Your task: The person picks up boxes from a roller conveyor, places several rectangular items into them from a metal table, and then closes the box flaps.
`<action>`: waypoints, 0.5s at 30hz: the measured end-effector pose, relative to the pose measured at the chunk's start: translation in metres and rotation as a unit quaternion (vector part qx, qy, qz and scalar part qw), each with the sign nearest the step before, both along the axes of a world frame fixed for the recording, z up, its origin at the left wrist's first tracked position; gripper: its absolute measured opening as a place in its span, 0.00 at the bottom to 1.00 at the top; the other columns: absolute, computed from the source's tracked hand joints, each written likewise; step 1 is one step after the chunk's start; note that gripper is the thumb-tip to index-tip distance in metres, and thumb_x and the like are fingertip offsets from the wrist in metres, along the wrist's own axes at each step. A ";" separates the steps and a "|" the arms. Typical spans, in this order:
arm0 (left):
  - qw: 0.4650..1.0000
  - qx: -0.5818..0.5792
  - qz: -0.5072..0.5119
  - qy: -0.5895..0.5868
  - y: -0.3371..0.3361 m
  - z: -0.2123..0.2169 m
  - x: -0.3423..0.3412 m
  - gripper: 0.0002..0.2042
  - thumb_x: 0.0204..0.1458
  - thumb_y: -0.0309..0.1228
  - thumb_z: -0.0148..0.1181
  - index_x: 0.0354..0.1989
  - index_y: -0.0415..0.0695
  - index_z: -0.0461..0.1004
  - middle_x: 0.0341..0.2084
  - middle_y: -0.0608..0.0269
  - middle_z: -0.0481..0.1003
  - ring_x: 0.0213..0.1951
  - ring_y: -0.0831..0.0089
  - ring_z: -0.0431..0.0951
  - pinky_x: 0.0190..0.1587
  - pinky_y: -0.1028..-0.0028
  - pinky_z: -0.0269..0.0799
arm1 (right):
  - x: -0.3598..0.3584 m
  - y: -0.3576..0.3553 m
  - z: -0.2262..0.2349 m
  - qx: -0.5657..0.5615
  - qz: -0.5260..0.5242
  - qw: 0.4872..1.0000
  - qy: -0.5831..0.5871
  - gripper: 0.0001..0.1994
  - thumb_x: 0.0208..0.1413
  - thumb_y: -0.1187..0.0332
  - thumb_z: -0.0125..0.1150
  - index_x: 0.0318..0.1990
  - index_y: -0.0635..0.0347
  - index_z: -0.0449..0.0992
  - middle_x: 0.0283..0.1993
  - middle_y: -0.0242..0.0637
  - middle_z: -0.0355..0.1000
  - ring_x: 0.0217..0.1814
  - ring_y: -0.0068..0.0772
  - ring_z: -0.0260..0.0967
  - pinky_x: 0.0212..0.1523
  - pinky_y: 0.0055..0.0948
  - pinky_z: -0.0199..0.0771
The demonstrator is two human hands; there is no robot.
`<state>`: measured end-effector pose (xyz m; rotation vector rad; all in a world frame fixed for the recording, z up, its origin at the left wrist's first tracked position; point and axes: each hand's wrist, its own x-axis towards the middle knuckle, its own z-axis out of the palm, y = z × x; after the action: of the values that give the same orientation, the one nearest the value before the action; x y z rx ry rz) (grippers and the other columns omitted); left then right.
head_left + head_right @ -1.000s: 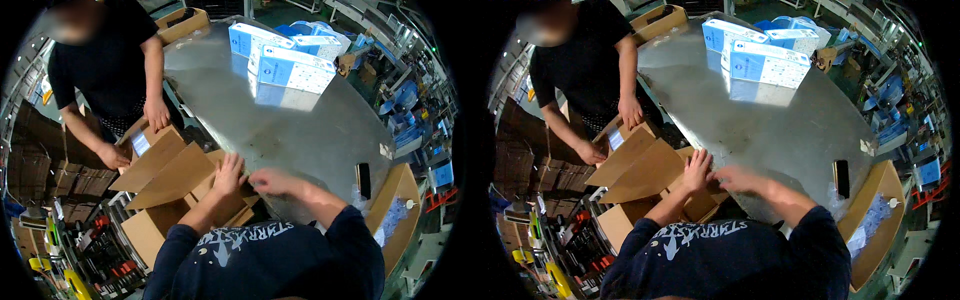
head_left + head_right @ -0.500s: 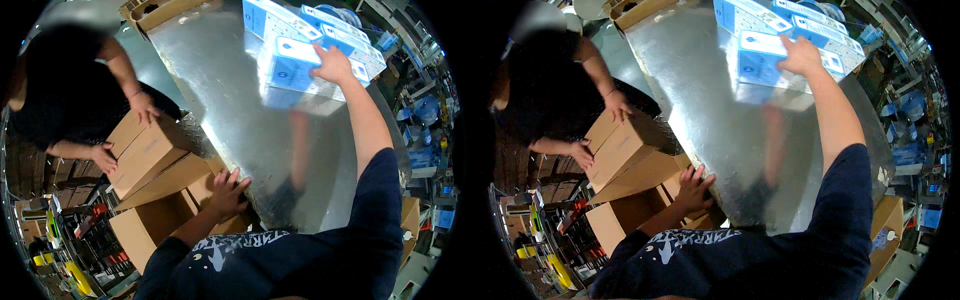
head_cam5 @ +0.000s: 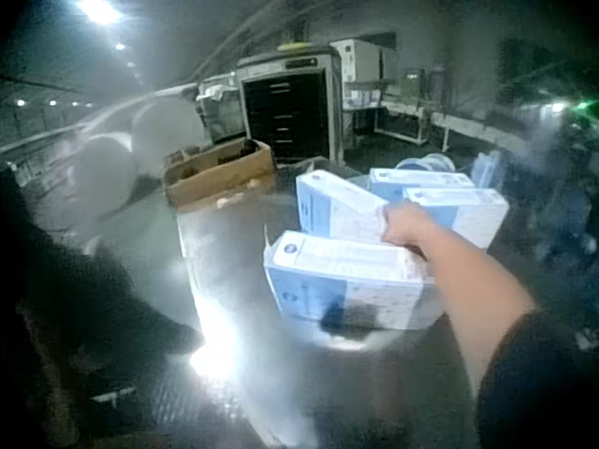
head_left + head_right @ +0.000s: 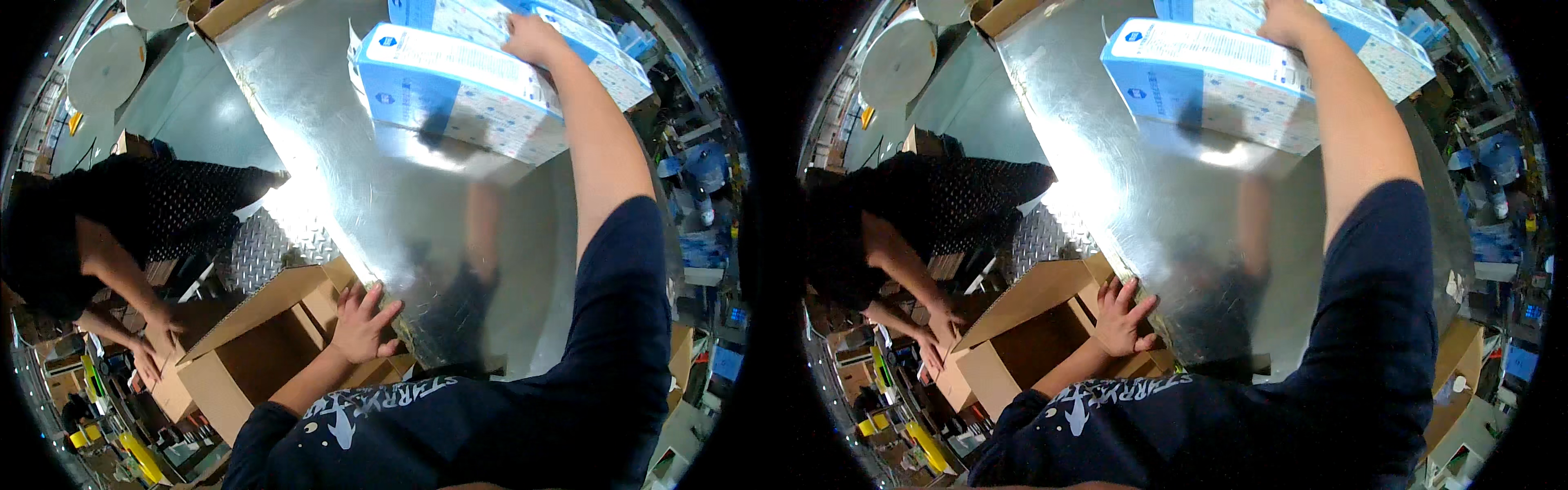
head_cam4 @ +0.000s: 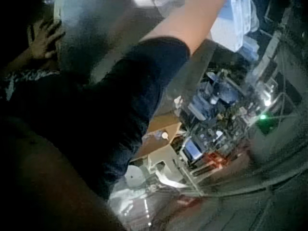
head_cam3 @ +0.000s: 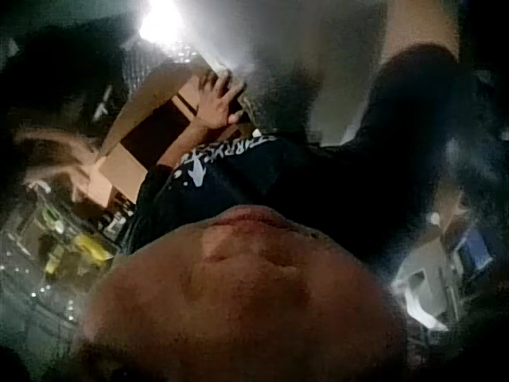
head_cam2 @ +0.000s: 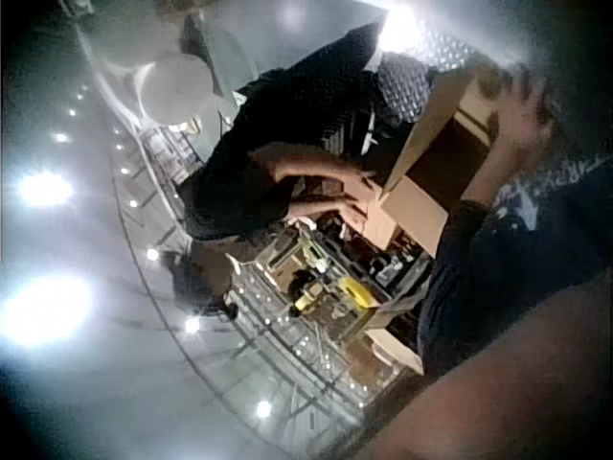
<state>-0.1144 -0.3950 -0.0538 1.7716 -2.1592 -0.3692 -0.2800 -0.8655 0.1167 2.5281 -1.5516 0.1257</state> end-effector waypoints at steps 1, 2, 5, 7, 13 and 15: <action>1.000 0.012 -0.002 0.000 -0.001 0.003 0.000 0.31 0.33 0.53 0.58 0.51 0.62 0.66 0.56 0.53 0.54 0.54 0.43 0.54 0.55 0.46 0.46 | -0.021 -0.007 -0.002 0.010 0.011 0.999 0.031 0.21 0.40 0.52 0.60 0.40 0.53 0.74 0.37 0.45 0.73 0.42 0.47 0.70 0.42 0.41 0.70; 1.000 0.024 0.001 0.002 -0.001 0.006 0.000 0.31 0.33 0.52 0.59 0.52 0.64 0.66 0.57 0.54 0.54 0.54 0.43 0.55 0.56 0.47 0.45 | -0.037 -0.001 0.004 0.025 0.031 0.999 0.038 0.18 0.39 0.55 0.61 0.37 0.54 0.73 0.34 0.43 0.73 0.38 0.45 0.70 0.38 0.40 0.70; 1.000 -0.005 -0.006 0.023 -0.004 0.005 0.001 0.31 0.32 0.52 0.60 0.52 0.64 0.66 0.57 0.55 0.53 0.53 0.43 0.55 0.55 0.45 0.47 | -0.102 0.022 0.012 0.116 0.114 0.986 0.025 0.16 0.37 0.58 0.64 0.32 0.57 0.70 0.25 0.39 0.71 0.28 0.38 0.68 0.30 0.33 0.67; 0.999 0.001 0.006 0.033 -0.002 0.001 -0.002 0.31 0.32 0.52 0.60 0.51 0.64 0.66 0.57 0.56 0.53 0.53 0.43 0.55 0.55 0.44 0.47 | -0.108 0.039 0.033 0.227 0.064 0.969 -0.074 0.18 0.37 0.60 0.65 0.36 0.56 0.70 0.27 0.38 0.69 0.28 0.32 0.66 0.30 0.30 0.65; 0.999 -0.007 -0.009 0.034 -0.002 -0.002 0.001 0.32 0.31 0.52 0.60 0.51 0.64 0.67 0.57 0.56 0.53 0.53 0.43 0.56 0.54 0.44 0.49 | -0.112 -0.037 0.002 -0.108 -0.113 0.988 -0.001 0.30 0.45 0.48 0.59 0.55 0.51 0.65 0.51 0.48 0.66 0.52 0.43 0.65 0.51 0.46 0.63; 0.999 -0.023 -0.018 0.034 -0.002 -0.003 0.000 0.32 0.30 0.53 0.60 0.51 0.63 0.67 0.56 0.55 0.54 0.52 0.43 0.57 0.54 0.44 0.49 | -0.096 -0.051 -0.010 -0.162 -0.178 0.967 0.085 0.31 0.47 0.46 0.55 0.57 0.52 0.63 0.58 0.47 0.59 0.60 0.44 0.56 0.56 0.50 0.57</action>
<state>-0.1143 -0.3973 -0.0568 1.6732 -2.1374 -0.3812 -0.3758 -0.9164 0.1063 1.9301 -1.7243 0.1013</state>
